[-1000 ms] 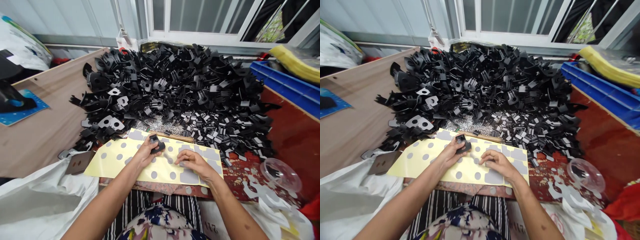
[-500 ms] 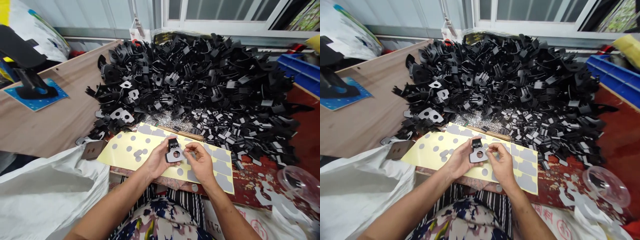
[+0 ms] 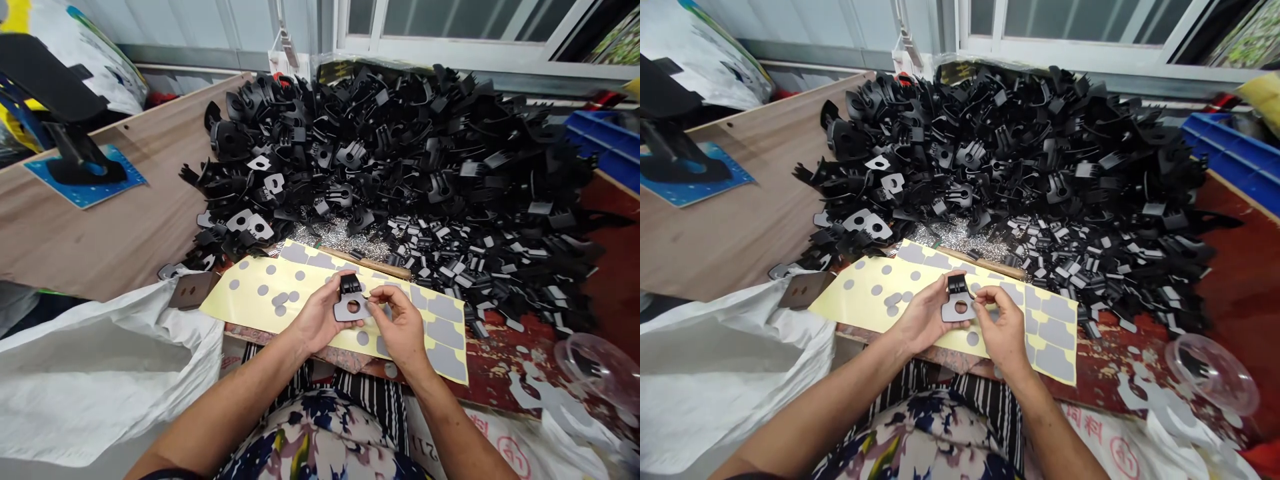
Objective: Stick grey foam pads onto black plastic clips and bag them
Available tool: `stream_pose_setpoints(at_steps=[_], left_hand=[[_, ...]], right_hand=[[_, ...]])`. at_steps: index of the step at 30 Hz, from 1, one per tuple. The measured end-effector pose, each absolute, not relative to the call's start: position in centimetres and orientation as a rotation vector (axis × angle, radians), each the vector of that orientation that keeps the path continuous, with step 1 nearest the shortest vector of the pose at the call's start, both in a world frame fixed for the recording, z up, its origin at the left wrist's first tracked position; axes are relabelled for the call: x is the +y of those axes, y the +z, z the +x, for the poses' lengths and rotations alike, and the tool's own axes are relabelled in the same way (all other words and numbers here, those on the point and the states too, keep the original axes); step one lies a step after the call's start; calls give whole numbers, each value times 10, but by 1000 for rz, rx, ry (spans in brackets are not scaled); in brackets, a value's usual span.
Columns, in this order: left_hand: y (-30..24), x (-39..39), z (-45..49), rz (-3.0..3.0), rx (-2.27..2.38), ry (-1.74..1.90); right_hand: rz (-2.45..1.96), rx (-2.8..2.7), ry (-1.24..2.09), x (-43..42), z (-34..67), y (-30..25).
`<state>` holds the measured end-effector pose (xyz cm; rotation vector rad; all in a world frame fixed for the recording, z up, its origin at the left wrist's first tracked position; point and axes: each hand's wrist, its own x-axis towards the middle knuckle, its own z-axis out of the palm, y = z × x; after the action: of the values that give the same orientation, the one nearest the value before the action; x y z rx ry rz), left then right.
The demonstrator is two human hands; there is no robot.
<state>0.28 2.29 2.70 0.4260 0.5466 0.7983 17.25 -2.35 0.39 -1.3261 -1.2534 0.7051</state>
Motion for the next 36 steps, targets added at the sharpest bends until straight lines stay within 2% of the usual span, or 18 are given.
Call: stream_pose_setpoints(at_steps=[6,11,14,16,20,21,23,26,28,30,32,36], left_hand=[[28,16,3,563,587,818],[11,7,17,772,855,1050],[2,1,15,821,934,1070],[1,-3,7,905,961,1061],[19,5,-22,950,931,703],[31,14,-31,915,911,587],[63,42,-52,854,865,507],[124,96,-81,848,737,980],[155,125,-95,825,636,1302],[162,138,-100,800,655,1430],[144,134,-95,829,758,1292],[73,96,-61,813,811,746]], right_hand=[[-1409,-1425,521,-28,165,7],[-1388,-1705,141,-33,154,-2],[-1527,-1776,-51,-34,160,-3],[-1655,-1790,-21,-32,171,0],[-1592,-1973,513,-6,203,11],[-1568,-1992,536,6,211,15],[-1576,-1998,326,38,224,25],[-1589,-1984,-102,93,235,37],[-1586,-1983,-144,124,240,40],[-1582,-1984,-79,144,247,38],[-1578,-1964,-17,149,260,33],[-1597,-1829,35,120,285,18]])
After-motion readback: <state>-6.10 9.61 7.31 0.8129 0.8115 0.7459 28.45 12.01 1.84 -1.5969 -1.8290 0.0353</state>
